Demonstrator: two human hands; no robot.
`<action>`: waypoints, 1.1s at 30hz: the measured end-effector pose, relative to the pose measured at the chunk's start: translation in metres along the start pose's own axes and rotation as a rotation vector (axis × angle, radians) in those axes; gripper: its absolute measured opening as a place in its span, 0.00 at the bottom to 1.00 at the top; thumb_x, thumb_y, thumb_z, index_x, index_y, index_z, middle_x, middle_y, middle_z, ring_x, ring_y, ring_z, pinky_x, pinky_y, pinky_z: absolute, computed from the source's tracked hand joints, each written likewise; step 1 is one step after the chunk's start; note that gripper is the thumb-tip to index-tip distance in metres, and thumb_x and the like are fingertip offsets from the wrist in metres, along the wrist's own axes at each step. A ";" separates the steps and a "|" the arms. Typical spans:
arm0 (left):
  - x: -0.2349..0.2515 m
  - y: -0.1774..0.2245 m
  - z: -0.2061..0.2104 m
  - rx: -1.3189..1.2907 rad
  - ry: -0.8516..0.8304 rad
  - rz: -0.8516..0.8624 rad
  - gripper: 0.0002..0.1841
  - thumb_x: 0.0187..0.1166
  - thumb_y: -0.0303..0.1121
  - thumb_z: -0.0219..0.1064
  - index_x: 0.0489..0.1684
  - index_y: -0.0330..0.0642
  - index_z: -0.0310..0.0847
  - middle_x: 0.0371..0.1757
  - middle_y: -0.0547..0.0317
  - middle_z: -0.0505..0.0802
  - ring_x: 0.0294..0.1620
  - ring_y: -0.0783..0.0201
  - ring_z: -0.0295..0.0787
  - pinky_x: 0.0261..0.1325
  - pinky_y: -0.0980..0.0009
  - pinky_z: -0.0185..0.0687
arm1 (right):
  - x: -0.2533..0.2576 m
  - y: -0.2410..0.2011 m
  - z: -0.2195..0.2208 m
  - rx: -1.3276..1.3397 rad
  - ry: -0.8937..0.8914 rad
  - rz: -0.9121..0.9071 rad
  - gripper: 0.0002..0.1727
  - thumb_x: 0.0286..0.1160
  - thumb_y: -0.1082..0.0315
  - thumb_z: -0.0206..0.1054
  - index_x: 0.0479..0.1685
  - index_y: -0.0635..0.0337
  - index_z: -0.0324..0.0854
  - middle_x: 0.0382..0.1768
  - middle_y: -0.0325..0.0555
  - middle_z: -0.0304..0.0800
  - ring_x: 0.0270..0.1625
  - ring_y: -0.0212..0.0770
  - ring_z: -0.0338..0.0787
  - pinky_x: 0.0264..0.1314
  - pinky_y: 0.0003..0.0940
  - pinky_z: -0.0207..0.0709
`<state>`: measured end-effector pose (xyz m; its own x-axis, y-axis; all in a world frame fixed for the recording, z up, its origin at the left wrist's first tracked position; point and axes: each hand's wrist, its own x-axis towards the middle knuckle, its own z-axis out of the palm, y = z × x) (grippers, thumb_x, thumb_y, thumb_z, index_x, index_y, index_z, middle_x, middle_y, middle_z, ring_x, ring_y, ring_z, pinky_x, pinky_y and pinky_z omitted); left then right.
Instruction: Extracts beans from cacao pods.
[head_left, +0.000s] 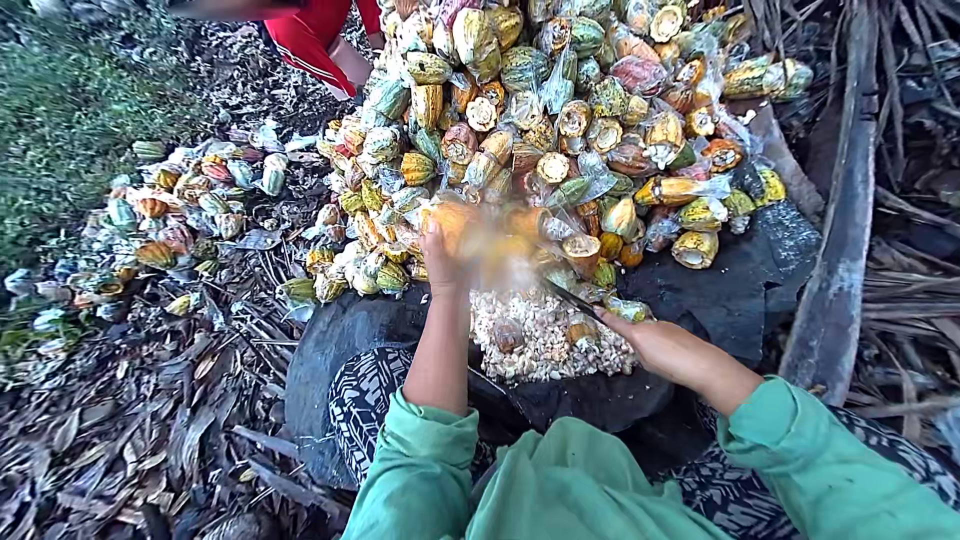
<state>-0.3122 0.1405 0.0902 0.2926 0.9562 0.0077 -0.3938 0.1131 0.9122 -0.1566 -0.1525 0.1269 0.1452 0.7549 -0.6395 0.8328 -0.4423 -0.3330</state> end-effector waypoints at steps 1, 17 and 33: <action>0.001 0.010 0.002 -0.156 0.011 -0.096 0.28 0.88 0.56 0.47 0.76 0.48 0.63 0.64 0.50 0.85 0.62 0.56 0.84 0.63 0.52 0.83 | 0.005 0.006 0.001 -0.016 -0.030 0.078 0.47 0.81 0.78 0.55 0.98 0.41 0.37 0.53 0.74 0.88 0.59 0.76 0.88 0.64 0.71 0.75; -0.020 0.033 0.026 0.011 -0.004 -0.335 0.28 0.90 0.60 0.41 0.70 0.51 0.71 0.57 0.52 0.89 0.55 0.54 0.88 0.54 0.50 0.86 | -0.007 -0.045 -0.038 -0.106 0.457 -0.235 0.40 0.84 0.76 0.52 0.96 0.40 0.50 0.55 0.69 0.87 0.44 0.66 0.92 0.47 0.60 0.84; -0.003 0.054 0.026 0.241 -0.331 -0.389 0.23 0.92 0.51 0.39 0.65 0.48 0.73 0.49 0.57 0.90 0.49 0.62 0.89 0.51 0.57 0.87 | 0.035 -0.022 -0.068 0.213 0.145 -0.391 0.37 0.94 0.64 0.50 0.98 0.40 0.37 0.36 0.60 0.85 0.23 0.45 0.81 0.34 0.43 0.80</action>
<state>-0.3117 0.1363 0.1497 0.6498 0.7160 -0.2551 -0.0036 0.3385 0.9409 -0.1336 -0.0831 0.1587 -0.0720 0.9379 -0.3393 0.7140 -0.1891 -0.6741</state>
